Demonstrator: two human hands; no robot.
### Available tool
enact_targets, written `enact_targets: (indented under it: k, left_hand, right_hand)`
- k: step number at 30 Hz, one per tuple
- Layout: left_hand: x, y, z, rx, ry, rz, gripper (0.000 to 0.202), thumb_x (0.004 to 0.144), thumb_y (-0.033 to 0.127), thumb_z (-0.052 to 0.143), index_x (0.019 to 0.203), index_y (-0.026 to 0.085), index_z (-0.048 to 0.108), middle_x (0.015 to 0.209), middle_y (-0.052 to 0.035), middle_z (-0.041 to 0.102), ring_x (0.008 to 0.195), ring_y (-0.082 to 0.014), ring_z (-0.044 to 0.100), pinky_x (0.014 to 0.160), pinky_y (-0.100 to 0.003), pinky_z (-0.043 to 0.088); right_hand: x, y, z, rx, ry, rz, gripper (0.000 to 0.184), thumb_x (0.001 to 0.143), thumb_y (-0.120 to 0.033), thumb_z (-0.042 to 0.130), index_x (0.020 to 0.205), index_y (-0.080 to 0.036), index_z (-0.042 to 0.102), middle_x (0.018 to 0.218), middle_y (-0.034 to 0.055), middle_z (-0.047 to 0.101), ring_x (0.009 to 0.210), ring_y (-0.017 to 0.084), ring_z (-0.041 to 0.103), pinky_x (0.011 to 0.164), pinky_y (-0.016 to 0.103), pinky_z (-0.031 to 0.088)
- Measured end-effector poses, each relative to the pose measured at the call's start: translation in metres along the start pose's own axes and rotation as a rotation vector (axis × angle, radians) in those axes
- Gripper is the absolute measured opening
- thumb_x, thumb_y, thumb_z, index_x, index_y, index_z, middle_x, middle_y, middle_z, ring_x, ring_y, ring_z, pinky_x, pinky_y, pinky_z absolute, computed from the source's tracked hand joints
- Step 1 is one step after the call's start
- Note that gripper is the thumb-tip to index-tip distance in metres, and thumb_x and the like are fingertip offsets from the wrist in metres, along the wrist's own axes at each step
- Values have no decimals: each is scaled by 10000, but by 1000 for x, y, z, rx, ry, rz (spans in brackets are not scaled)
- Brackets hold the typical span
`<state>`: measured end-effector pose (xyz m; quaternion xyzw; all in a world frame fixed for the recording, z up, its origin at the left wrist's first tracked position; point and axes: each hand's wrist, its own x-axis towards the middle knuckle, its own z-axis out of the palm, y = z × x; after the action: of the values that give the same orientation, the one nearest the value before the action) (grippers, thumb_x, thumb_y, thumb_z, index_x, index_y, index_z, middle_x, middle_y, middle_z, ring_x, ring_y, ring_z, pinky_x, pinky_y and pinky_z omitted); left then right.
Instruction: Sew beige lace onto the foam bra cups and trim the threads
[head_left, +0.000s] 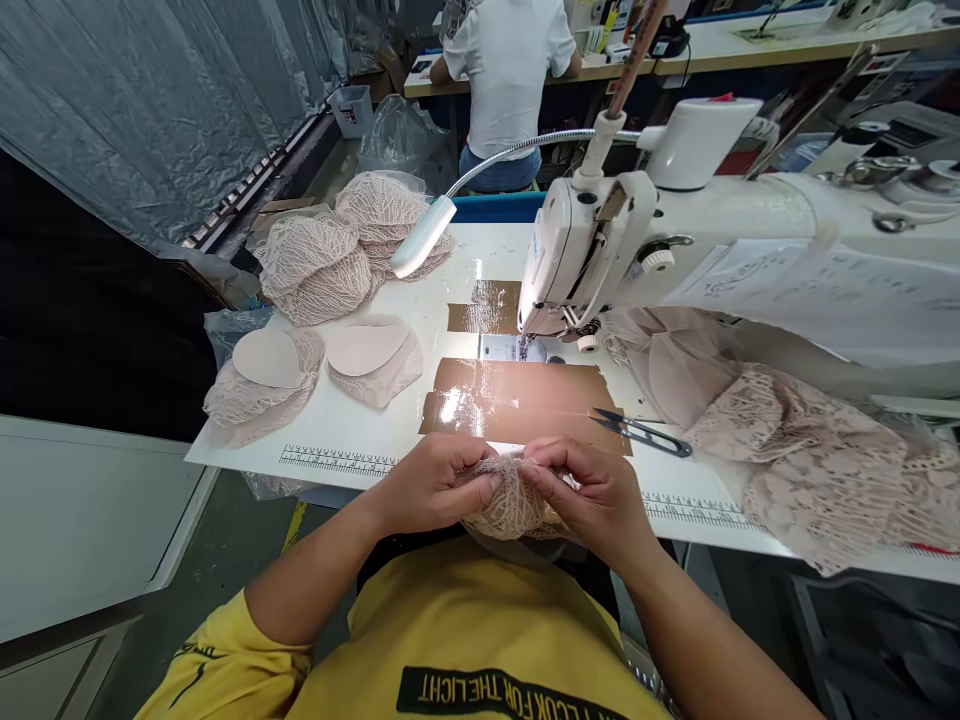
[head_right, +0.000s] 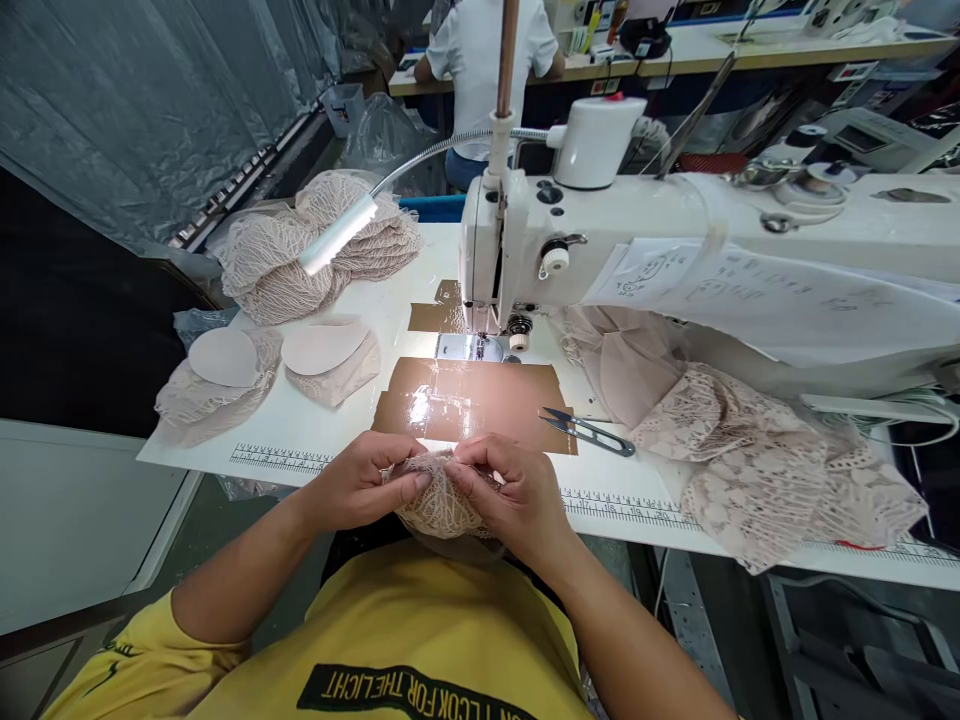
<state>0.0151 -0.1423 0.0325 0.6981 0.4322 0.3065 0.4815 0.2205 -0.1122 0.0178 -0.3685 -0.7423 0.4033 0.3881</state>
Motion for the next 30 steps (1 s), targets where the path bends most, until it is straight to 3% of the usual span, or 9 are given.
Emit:
enact_targets:
  k: [5, 9, 13, 17, 20, 23, 27, 30]
  left_hand:
    - [6, -1, -3, -55, -44, 34, 133, 877, 184, 519, 890, 116, 632, 725, -1, 544, 647, -100, 475, 599, -209, 370]
    - [12, -5, -3, -135, -71, -5, 215, 853, 287, 606, 958, 102, 643, 772, -26, 582, 667, -116, 498, 601, -220, 387]
    - [19, -5, -4, -135, -34, -41, 256, 898, 322, 548, 920, 94, 663, 740, -32, 581, 666, -117, 495, 606, -225, 390]
    - [27, 1, -7, -110, -20, -28, 241, 902, 301, 536, 889, 97, 665, 717, -26, 570, 650, -110, 482, 598, -223, 381]
    - [32, 3, -10, -111, -21, -19, 215, 895, 285, 543, 881, 106, 661, 708, -19, 562, 648, -107, 474, 604, -222, 383]
    - [35, 2, -13, -202, -61, -55, 212, 882, 299, 571, 898, 105, 656, 730, -20, 557, 657, -104, 472, 598, -216, 383]
    - [40, -5, -17, -398, -165, -138, 258, 883, 345, 580, 920, 97, 643, 731, -18, 531, 653, -98, 453, 586, -212, 371]
    - [44, -7, -17, -449, -178, -131, 270, 889, 352, 575, 841, 92, 626, 676, 1, 479, 616, -85, 412, 558, -205, 339]
  right_hand:
    - [7, 0, 0, 16, 22, -28, 99, 800, -197, 644, 701, -203, 644, 775, 15, 709, 692, 140, 665, 619, 239, 508]
    - [10, 0, -2, 26, 40, -19, 115, 784, -169, 643, 674, -196, 627, 751, 13, 706, 680, 133, 662, 606, 226, 501]
    - [14, 1, -4, 34, 23, 18, 138, 793, -181, 633, 656, -191, 615, 723, 17, 695, 653, 129, 639, 576, 226, 479]
    - [19, 5, -8, 87, -26, 153, 106, 809, -266, 642, 737, -188, 633, 718, 18, 676, 648, 136, 607, 571, 241, 464]
    - [24, 10, -14, 153, -144, 261, 165, 822, -340, 640, 867, -184, 663, 759, 22, 666, 667, 139, 585, 576, 249, 448]
    - [29, 12, -20, 181, -245, 280, 211, 841, -376, 621, 783, -178, 667, 708, 10, 628, 642, 126, 540, 567, 246, 409]
    - [34, 13, -23, 240, -249, 270, 231, 833, -396, 635, 757, -179, 658, 641, -20, 568, 575, 95, 453, 520, 229, 350]
    - [37, 13, -23, 251, -261, 254, 236, 832, -397, 638, 745, -178, 652, 633, -24, 560, 564, 87, 434, 510, 224, 332]
